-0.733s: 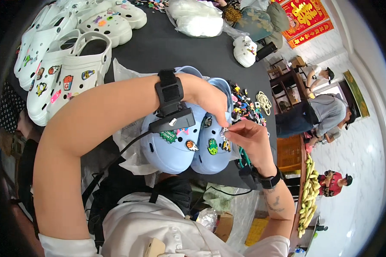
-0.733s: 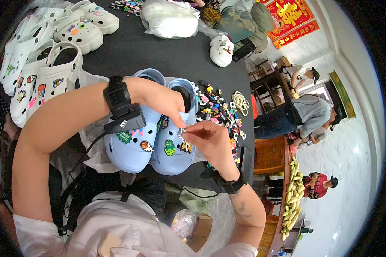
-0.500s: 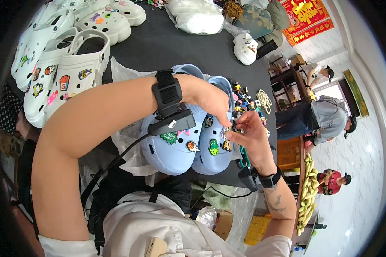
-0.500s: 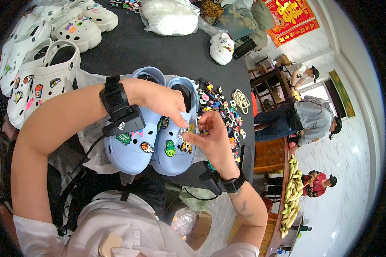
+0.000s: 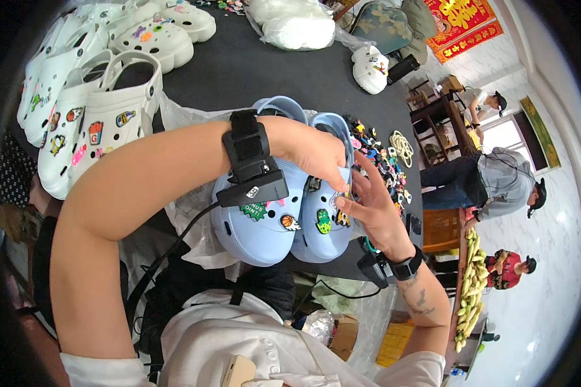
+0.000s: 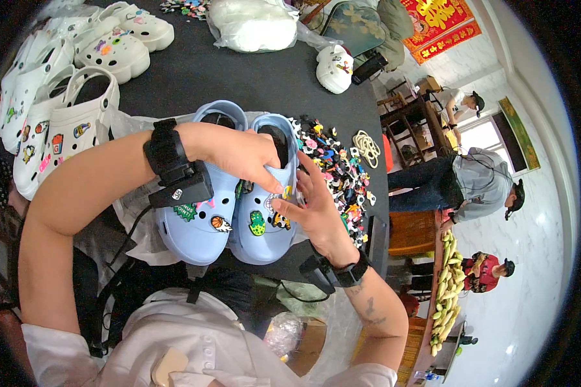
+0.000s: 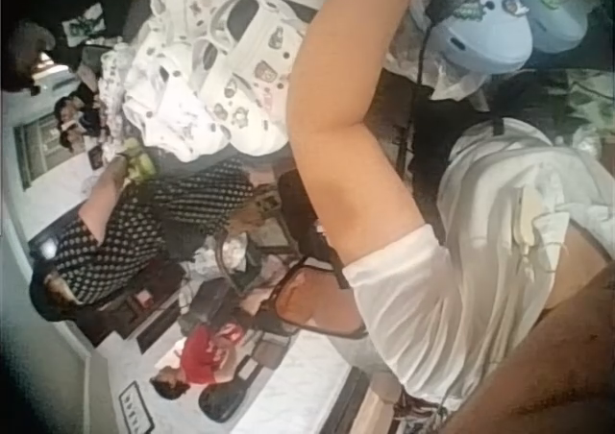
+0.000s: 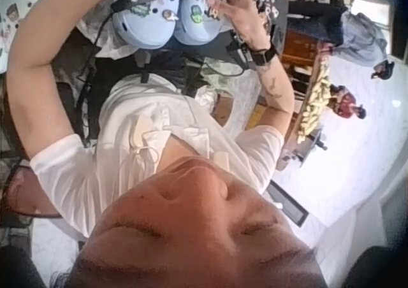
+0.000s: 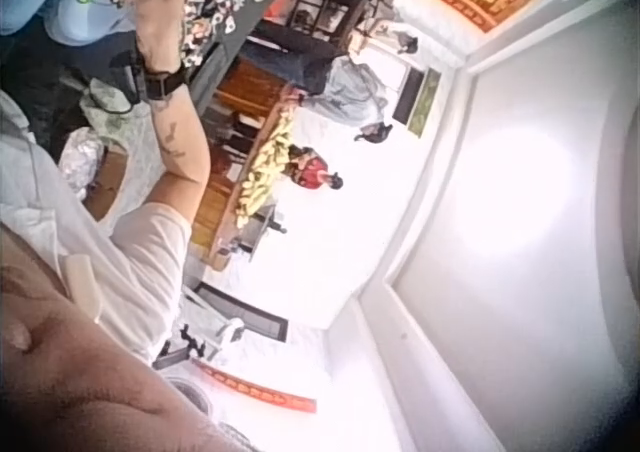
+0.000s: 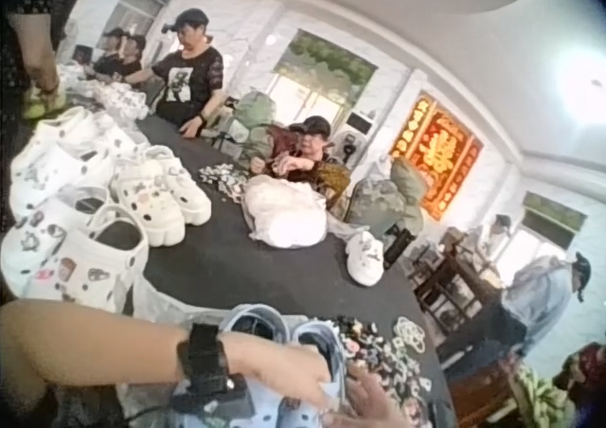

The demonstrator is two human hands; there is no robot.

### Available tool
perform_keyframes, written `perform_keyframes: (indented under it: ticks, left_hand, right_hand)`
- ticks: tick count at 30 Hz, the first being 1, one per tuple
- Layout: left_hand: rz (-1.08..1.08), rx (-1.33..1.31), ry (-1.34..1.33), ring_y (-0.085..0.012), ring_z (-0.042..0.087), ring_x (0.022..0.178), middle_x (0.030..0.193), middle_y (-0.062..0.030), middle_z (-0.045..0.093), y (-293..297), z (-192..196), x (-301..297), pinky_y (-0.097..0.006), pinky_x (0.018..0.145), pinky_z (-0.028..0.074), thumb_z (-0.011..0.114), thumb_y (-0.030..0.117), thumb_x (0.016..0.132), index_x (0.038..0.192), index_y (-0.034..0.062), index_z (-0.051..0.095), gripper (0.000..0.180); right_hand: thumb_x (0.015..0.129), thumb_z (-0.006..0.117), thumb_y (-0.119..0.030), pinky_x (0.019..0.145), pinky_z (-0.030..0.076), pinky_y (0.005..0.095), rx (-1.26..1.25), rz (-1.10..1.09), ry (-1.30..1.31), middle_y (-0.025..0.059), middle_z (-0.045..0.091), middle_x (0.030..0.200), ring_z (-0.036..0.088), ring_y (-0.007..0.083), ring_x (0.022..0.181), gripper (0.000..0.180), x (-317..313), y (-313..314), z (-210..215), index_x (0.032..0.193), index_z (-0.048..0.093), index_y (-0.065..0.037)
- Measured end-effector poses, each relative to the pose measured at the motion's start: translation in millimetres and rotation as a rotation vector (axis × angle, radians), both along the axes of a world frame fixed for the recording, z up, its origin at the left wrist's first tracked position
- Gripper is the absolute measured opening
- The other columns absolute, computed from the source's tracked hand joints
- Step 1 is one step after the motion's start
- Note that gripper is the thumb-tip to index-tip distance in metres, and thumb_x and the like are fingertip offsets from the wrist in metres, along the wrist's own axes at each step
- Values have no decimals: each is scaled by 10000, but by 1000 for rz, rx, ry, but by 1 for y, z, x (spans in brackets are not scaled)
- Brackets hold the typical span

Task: Applying decorative charms to various pairs of plastic clogs.

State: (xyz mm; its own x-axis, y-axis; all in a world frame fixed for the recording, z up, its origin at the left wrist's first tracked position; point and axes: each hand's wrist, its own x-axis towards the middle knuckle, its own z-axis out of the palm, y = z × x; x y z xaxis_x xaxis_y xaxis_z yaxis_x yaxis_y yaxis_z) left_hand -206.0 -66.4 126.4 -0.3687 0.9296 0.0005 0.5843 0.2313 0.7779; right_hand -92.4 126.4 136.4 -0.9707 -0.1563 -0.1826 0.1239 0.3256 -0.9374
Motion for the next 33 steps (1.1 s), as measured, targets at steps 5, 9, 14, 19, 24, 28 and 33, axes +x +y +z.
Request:
perform_keyframes:
  ticks: [5, 9, 14, 19, 24, 28, 33]
  left_hand:
    - [413, 81, 789, -333, 592, 977, 973, -165, 624, -26, 30, 15, -409, 830, 464, 499, 434, 967, 981, 36, 647, 425]
    - [579, 441, 542, -270, 538, 1129, 1109, -132, 579, -104, 58, 61, -365, 1006, 391, 518, 138, 944, 1135, 3, 566, 238]
    - [766, 69, 322, -371, 388, 1327, 1396, -202, 414, -136, -24, 156, -396, 1134, 292, 769, 269, 778, 1452, 41, 354, 824]
    - [891, -288, 304, -356, 445, 1305, 1429, -190, 449, -125, -53, 175, -419, 1069, 367, 772, 260, 774, 1422, 75, 440, 751]
    - [1238, 386, 371, -277, 663, 954, 1024, -122, 695, -172, -34, 167, -367, 829, 505, 593, 115, 906, 1119, 53, 667, 234]
    - [1113, 1382, -8, -152, 624, 932, 1084, -106, 665, -217, 17, 186, -300, 785, 509, 506, 64, 954, 1157, -7, 616, 241]
    - [1108, 1281, 118, -150, 622, 935, 1090, -103, 662, -246, 14, 190, -294, 793, 507, 503, 62, 957, 1160, -12, 610, 241]
  right_hand:
    - [782, 793, -211, 1134, 246, 473, 497, 175, 651, 246, 363, 1467, 252, 376, 1432, 716, -7, -2, 12, 1399, 455, -76]
    - [849, 672, -523, 1026, 336, 510, 852, 361, 680, 143, 660, 873, 637, 290, 950, 765, -6, -35, 33, 1445, 396, -131]
    - [864, 713, -389, 825, 451, 324, 415, 399, 250, 109, 669, 915, 614, 182, 850, 415, -42, -42, 19, 1101, 653, -54]
    - [911, 690, -252, 758, 440, 261, 254, 392, 265, 3, 602, 922, 522, 79, 879, 304, -32, -23, 41, 1049, 618, 9]
    - [943, 650, -200, 785, 404, 224, 43, 174, 259, -36, 587, 912, 497, 47, 853, 184, -8, -3, 56, 968, 611, -22]
    - [935, 658, -175, 764, 406, 215, 34, 101, 258, -43, 583, 883, 496, 40, 816, 159, -1, 4, 51, 940, 602, -26]
    - [908, 690, -169, 709, 411, 229, 315, 186, 403, -17, 563, 844, 492, 66, 785, 203, -19, -12, 17, 969, 601, 3]
